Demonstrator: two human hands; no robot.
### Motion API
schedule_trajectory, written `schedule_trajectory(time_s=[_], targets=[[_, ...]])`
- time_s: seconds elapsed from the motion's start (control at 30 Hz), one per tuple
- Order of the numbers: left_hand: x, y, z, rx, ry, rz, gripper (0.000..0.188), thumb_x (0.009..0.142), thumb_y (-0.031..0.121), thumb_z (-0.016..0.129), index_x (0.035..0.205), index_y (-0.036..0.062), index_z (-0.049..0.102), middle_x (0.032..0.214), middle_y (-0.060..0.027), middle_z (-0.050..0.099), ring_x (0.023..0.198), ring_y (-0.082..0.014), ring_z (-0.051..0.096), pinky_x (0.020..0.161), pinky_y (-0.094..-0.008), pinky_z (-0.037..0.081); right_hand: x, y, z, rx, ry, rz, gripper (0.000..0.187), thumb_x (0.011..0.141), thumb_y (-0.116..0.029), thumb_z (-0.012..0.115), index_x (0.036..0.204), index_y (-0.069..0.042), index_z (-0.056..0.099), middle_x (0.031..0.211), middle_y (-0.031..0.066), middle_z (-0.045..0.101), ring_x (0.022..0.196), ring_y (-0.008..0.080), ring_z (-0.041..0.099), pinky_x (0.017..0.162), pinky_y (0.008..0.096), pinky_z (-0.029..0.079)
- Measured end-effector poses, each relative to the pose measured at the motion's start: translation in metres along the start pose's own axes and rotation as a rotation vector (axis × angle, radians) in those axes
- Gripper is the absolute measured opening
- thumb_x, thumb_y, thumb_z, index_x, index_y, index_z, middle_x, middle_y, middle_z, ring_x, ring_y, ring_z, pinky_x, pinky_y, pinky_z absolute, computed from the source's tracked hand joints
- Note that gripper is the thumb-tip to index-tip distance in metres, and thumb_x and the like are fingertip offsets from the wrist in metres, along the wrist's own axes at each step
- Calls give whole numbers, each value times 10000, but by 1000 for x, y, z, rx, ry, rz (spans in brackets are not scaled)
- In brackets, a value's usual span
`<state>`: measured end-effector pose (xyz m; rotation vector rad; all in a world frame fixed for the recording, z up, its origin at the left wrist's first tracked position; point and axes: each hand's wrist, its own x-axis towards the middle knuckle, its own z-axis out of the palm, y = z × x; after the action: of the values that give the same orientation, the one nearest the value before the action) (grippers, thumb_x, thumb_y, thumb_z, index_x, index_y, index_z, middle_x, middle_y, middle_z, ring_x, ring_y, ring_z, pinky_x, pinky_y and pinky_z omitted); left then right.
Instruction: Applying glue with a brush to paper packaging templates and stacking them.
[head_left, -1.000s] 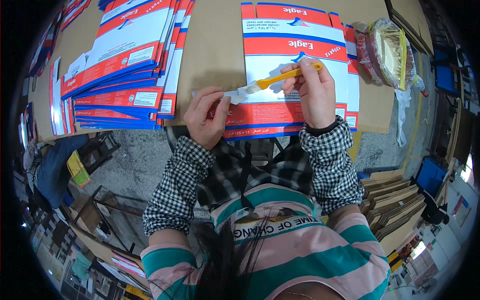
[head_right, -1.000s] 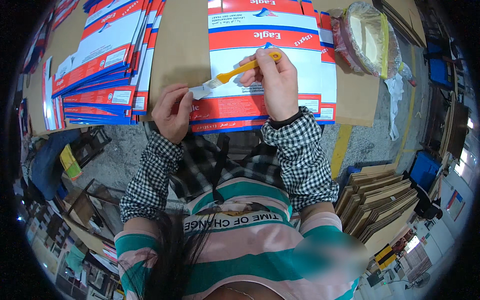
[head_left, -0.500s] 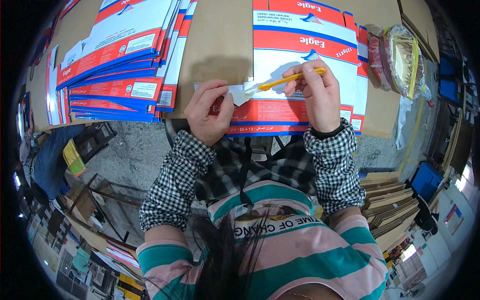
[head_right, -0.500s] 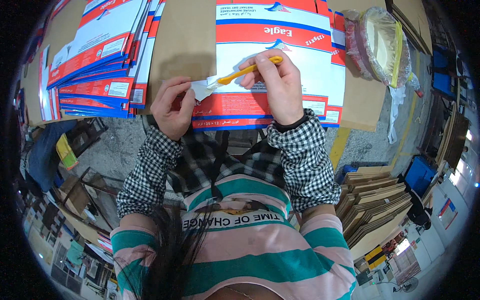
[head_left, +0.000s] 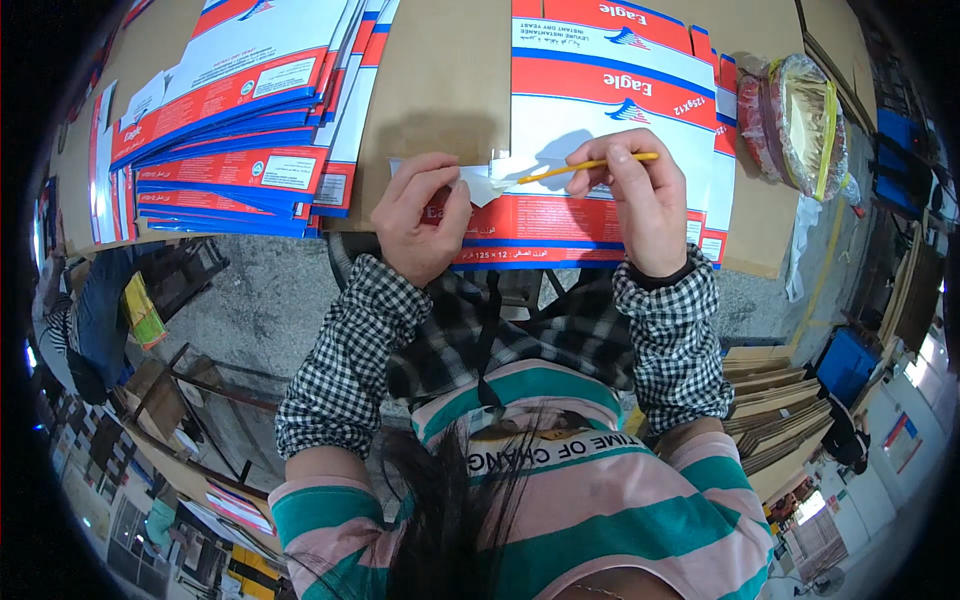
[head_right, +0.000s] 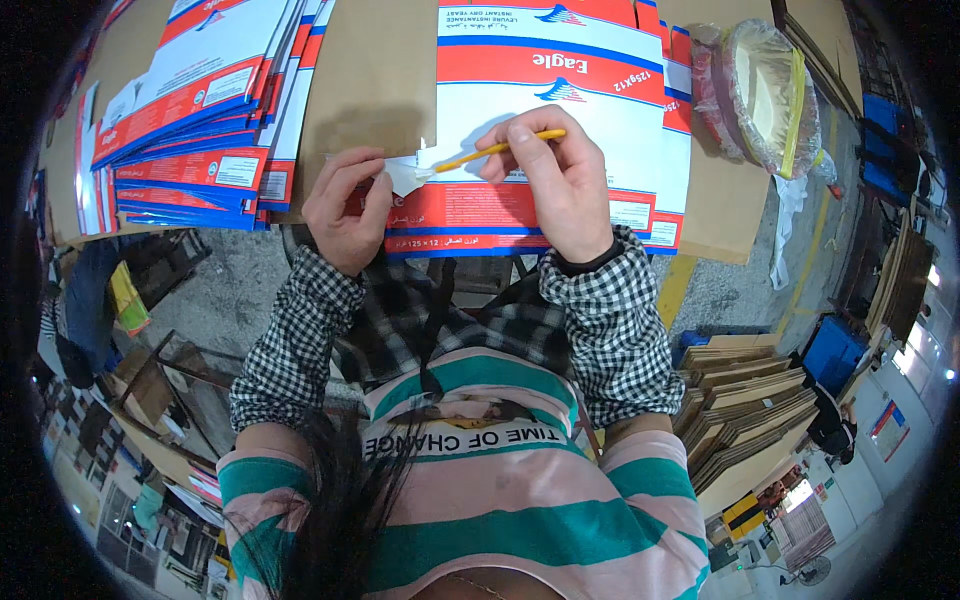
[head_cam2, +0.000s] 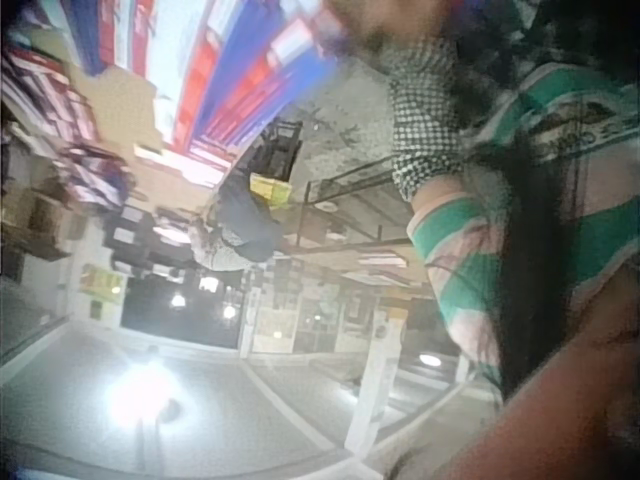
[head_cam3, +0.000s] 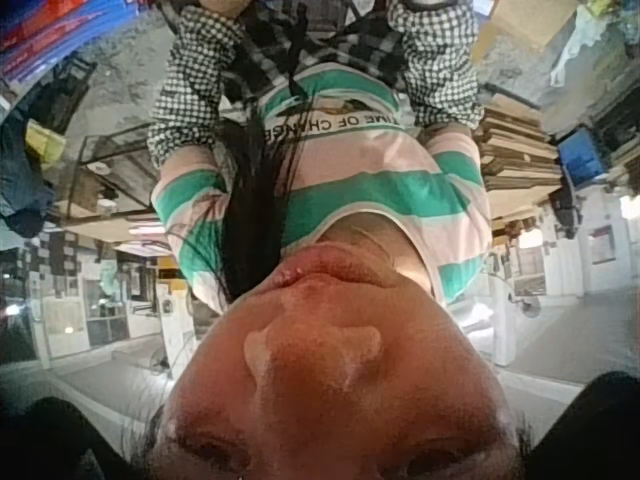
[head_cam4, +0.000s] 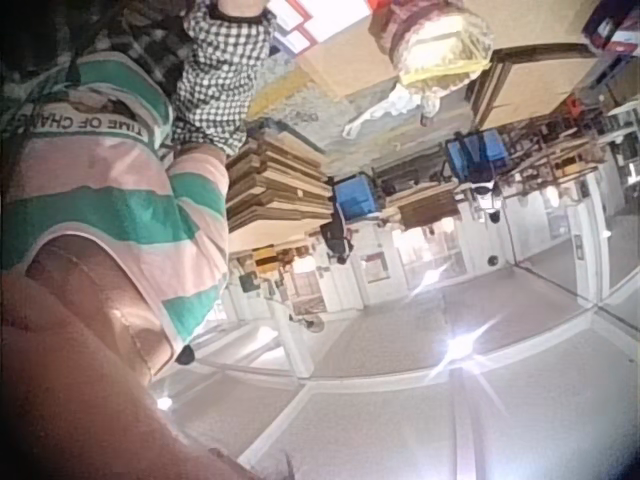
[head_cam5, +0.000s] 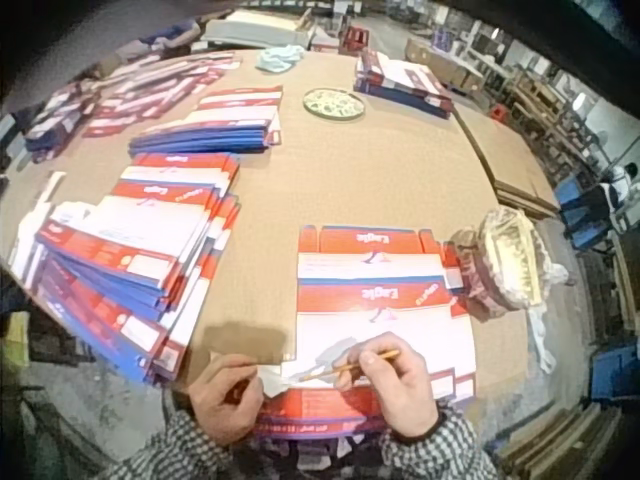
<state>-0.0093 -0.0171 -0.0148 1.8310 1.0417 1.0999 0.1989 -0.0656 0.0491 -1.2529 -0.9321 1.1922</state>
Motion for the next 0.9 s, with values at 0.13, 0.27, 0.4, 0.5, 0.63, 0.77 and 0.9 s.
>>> schedule_trajectory(time_s=[0.13, 0.27, 0.4, 0.5, 0.63, 0.77, 0.9], targets=[[0, -1, 0, 0, 6, 11, 128, 762, 0, 614, 887, -26, 602, 970, -134, 611, 820, -192, 614, 693, -260, 498, -3, -3, -4, -3, -27, -10, 139, 936, -111, 413, 921, 7, 484, 919, 143, 601, 756, 141, 583, 711, 264, 493], [1, 0, 1, -3, 7, 14, 126, 763, 0, 614, 885, -27, 602, 969, -135, 612, 817, -191, 615, 687, -259, 498, -6, -4, 1, -19, -19, -28, 135, 933, -100, 412, 936, 14, 485, 934, 143, 597, 785, 147, 584, 733, 271, 494], [2, 1, 0, 3, -3, 2, 120, 757, 3, 613, 871, -32, 599, 958, -139, 608, 804, -204, 616, 681, -269, 500, -10, -6, -4, -67, -44, -27, 120, 926, -78, 416, 945, 16, 490, 940, 141, 598, 792, 149, 584, 748, 276, 493], [2, -1, 2, -2, 2, 5, 116, 769, 7, 612, 879, -30, 602, 970, -133, 611, 795, -174, 611, 660, -246, 493, -9, -8, 3, -71, -25, -60, 117, 922, -70, 415, 941, 16, 492, 941, 141, 598, 796, 150, 585, 757, 278, 490], [3, 1, 1, 16, -3, 1, 116, 775, 14, 611, 882, -30, 602, 968, -129, 611, 794, -174, 611, 659, -243, 494, -12, -9, 2, -133, -53, -17, 117, 916, -63, 414, 941, 19, 493, 946, 146, 596, 807, 159, 587, 769, 284, 487], [3, 0, 2, 8, -1, 15, 118, 776, 15, 611, 883, -32, 601, 968, -127, 611, 797, -176, 611, 662, -246, 494, -11, -9, 1, -56, -21, -71, 118, 917, -63, 414, 942, 20, 494, 945, 147, 595, 812, 161, 590, 771, 287, 488], [3, 1, 1, 2, 3, 12, 116, 779, 15, 607, 882, -36, 599, 968, -126, 611, 805, -182, 610, 676, -253, 493, -12, -10, 0, -84, -55, -30, 122, 918, -60, 409, 941, 24, 494, 952, 151, 593, 820, 163, 591, 778, 292, 489]])
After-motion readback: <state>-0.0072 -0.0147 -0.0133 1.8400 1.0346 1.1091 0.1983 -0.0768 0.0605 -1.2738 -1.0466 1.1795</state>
